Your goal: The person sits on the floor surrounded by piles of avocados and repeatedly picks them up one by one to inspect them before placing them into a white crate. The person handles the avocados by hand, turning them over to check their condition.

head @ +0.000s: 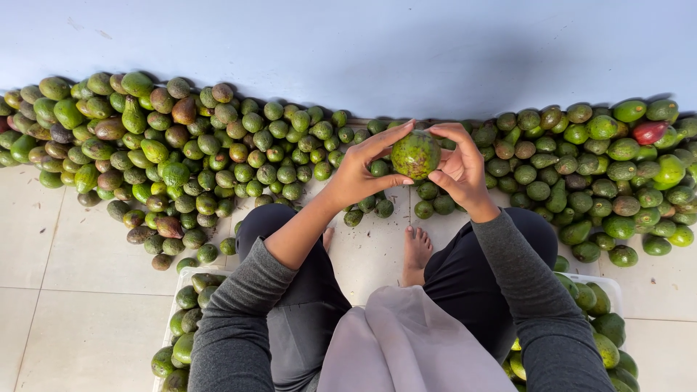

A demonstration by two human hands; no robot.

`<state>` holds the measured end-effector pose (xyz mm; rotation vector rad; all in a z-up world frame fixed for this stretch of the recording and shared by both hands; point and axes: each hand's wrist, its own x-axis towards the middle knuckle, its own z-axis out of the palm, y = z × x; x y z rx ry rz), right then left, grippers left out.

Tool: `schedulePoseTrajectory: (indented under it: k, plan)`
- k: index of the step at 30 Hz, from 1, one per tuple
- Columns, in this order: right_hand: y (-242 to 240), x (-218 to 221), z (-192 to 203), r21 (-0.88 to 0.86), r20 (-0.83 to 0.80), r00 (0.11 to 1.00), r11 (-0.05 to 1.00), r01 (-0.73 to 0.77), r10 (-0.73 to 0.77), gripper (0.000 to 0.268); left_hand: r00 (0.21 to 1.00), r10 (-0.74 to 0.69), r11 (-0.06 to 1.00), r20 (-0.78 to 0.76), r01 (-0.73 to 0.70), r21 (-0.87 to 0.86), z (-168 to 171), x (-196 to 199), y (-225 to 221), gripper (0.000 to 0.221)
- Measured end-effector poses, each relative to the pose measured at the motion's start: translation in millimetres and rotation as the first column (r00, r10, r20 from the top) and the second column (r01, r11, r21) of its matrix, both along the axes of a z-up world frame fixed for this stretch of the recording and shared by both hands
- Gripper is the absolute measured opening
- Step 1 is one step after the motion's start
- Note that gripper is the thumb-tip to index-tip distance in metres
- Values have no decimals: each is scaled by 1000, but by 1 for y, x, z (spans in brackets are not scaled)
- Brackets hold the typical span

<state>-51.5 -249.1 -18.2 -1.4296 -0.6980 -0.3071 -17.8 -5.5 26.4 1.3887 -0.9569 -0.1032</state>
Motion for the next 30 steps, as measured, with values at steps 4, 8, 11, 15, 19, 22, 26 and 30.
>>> schedulePoseTrajectory:
  k: [4, 8, 11, 15, 19, 22, 26, 30]
  plan:
    - [0, 1, -7, 26, -7, 999, 999, 37, -37, 44, 999, 38, 999, -28, -39, -30, -2, -3, 0, 73]
    - [-5, -6, 2, -220, 281, 922, 918, 330, -265, 39, 971, 40, 994, -237, -63, -90, -16, 5, -2, 63]
    - [12, -16, 40, -293, 371, 889, 875, 385, -268, 37, 949, 25, 990, -313, -68, -125, -26, 10, -9, 54]
    - [16, -16, 35, -340, 319, 918, 876, 342, -235, 34, 933, 26, 993, -360, -66, -99, -29, 8, -7, 53]
    - [6, -8, 30, -222, 220, 963, 953, 208, -159, 34, 950, -83, 994, -300, 55, -99, -12, 4, -1, 62]
    - [2, -7, 27, -120, 87, 992, 988, 101, -91, 34, 961, -138, 989, -241, 119, -90, -8, 2, 2, 76]
    - [-1, -7, 16, -30, -88, 995, 998, 52, -55, 35, 980, -129, 989, -154, 117, -86, -3, 2, 4, 80]
    - [-5, 0, -12, 5, -148, 986, 997, 74, -72, 31, 998, 64, 998, 30, -65, 26, -2, 5, 3, 73]
